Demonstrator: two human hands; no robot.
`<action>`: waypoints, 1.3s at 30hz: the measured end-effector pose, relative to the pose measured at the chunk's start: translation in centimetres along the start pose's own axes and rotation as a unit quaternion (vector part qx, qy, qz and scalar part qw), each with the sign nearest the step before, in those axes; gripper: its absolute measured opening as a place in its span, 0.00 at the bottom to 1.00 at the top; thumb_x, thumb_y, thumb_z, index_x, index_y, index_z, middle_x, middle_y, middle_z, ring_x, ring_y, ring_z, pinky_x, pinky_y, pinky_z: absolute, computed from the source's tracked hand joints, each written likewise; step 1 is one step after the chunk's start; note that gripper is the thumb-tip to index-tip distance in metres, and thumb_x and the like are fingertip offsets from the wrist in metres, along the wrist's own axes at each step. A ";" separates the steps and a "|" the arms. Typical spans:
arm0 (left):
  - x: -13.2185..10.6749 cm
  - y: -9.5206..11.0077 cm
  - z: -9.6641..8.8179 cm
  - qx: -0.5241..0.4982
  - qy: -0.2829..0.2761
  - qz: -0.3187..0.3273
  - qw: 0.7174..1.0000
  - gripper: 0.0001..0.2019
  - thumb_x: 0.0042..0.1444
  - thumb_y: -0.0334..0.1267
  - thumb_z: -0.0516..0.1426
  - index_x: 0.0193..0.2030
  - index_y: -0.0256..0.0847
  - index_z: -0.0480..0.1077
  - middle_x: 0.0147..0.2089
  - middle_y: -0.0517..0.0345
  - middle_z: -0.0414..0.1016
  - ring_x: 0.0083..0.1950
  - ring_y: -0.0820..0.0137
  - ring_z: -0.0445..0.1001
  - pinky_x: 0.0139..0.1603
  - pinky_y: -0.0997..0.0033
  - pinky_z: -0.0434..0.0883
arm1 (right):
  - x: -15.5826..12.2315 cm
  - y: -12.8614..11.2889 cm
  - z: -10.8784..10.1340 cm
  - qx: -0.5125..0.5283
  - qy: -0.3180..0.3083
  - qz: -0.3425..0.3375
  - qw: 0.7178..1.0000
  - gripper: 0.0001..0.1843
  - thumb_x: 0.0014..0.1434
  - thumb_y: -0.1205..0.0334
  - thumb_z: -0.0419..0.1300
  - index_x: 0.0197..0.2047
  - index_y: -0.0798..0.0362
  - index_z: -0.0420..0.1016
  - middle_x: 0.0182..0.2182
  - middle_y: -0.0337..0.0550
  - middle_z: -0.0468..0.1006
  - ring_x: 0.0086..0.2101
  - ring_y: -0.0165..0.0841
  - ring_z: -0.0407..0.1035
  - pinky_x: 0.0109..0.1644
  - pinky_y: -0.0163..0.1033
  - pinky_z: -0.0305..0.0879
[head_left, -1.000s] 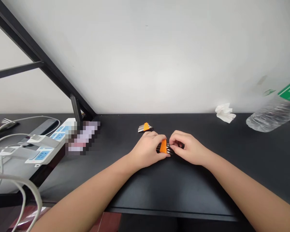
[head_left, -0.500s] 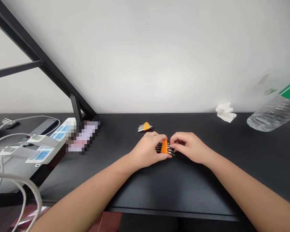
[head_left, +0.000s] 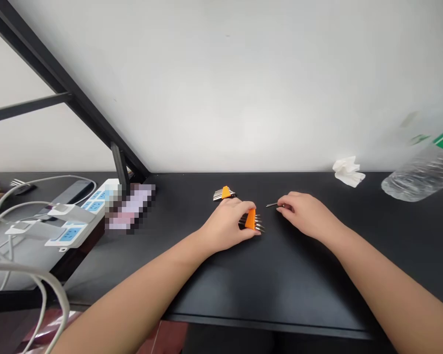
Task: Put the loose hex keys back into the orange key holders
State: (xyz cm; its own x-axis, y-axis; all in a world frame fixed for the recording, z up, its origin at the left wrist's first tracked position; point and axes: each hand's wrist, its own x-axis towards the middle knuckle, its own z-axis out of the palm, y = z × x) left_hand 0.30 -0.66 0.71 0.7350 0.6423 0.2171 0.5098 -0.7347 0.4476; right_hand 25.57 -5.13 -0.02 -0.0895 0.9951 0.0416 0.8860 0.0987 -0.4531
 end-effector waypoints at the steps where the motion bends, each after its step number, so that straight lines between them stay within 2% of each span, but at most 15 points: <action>1: 0.0 -0.1 0.0 0.000 0.003 -0.004 1.000 0.25 0.50 0.45 0.71 0.52 0.42 0.71 0.47 0.54 0.79 0.48 0.59 0.76 0.53 0.58 0.71 | 0.1 0.3 0.0 -0.028 0.001 -0.004 1.000 0.11 0.66 0.60 0.56 0.40 0.48 0.81 0.38 0.42 0.79 0.36 0.35 0.72 0.40 0.40 0.64; 5: 0.0 -0.1 0.1 0.000 0.011 -0.016 1.000 0.25 0.50 0.45 0.71 0.52 0.43 0.71 0.46 0.55 0.80 0.47 0.60 0.77 0.51 0.60 0.72 | 0.2 0.7 0.3 -0.064 -0.018 -0.015 0.998 0.16 0.69 0.61 0.53 0.42 0.45 0.84 0.41 0.41 0.79 0.37 0.34 0.73 0.40 0.39 0.65; 13: 0.0 -0.2 0.2 -0.002 0.012 -0.023 1.000 0.23 0.51 0.46 0.70 0.51 0.43 0.71 0.46 0.55 0.79 0.47 0.60 0.76 0.50 0.60 0.73 | 0.3 0.8 0.7 -0.125 -0.028 -0.024 0.991 0.18 0.70 0.61 0.52 0.48 0.43 0.84 0.38 0.42 0.76 0.34 0.32 0.72 0.34 0.37 0.61; 18: 0.1 -0.1 0.2 -0.005 0.017 -0.024 1.000 0.23 0.50 0.45 0.70 0.51 0.43 0.72 0.47 0.55 0.80 0.48 0.60 0.77 0.52 0.59 0.72 | -0.1 0.2 0.6 -0.152 -0.030 -0.035 0.987 0.16 0.69 0.63 0.53 0.43 0.46 0.84 0.38 0.42 0.75 0.33 0.31 0.71 0.32 0.36 0.58; 23: 0.1 0.1 0.1 -0.014 0.017 -0.025 0.999 0.24 0.50 0.45 0.71 0.51 0.43 0.72 0.48 0.55 0.80 0.49 0.59 0.77 0.53 0.59 0.73 | -0.2 -0.6 0.6 -0.183 -0.028 -0.037 0.982 0.14 0.67 0.67 0.54 0.35 0.51 0.79 0.36 0.42 0.75 0.30 0.30 0.69 0.30 0.36 0.54; 36: 0.0 0.1 0.1 -0.009 0.028 -0.018 0.999 0.24 0.49 0.45 0.71 0.51 0.43 0.72 0.48 0.55 0.80 0.49 0.59 0.77 0.54 0.59 0.73 | -0.5 -1.3 0.2 -0.190 -0.029 -0.045 0.980 0.13 0.66 0.68 0.54 0.31 0.51 0.75 0.34 0.40 0.74 0.28 0.29 0.66 0.28 0.36 0.50; 39: 0.0 0.0 0.1 -0.009 0.029 -0.014 0.999 0.24 0.49 0.45 0.71 0.51 0.43 0.72 0.47 0.55 0.80 0.49 0.59 0.78 0.54 0.58 0.73 | -0.7 -1.5 0.1 -0.175 -0.050 -0.043 0.982 0.11 0.62 0.70 0.55 0.28 0.52 0.72 0.33 0.40 0.74 0.28 0.30 0.66 0.28 0.36 0.50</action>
State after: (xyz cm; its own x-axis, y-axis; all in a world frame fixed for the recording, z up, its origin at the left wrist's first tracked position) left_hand 0.38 -0.68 0.61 0.6939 0.6738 0.2538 0.5206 -0.7130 0.4697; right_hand 24.24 -5.95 0.57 -0.1998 0.9794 -0.0290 0.9737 0.1952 -0.1177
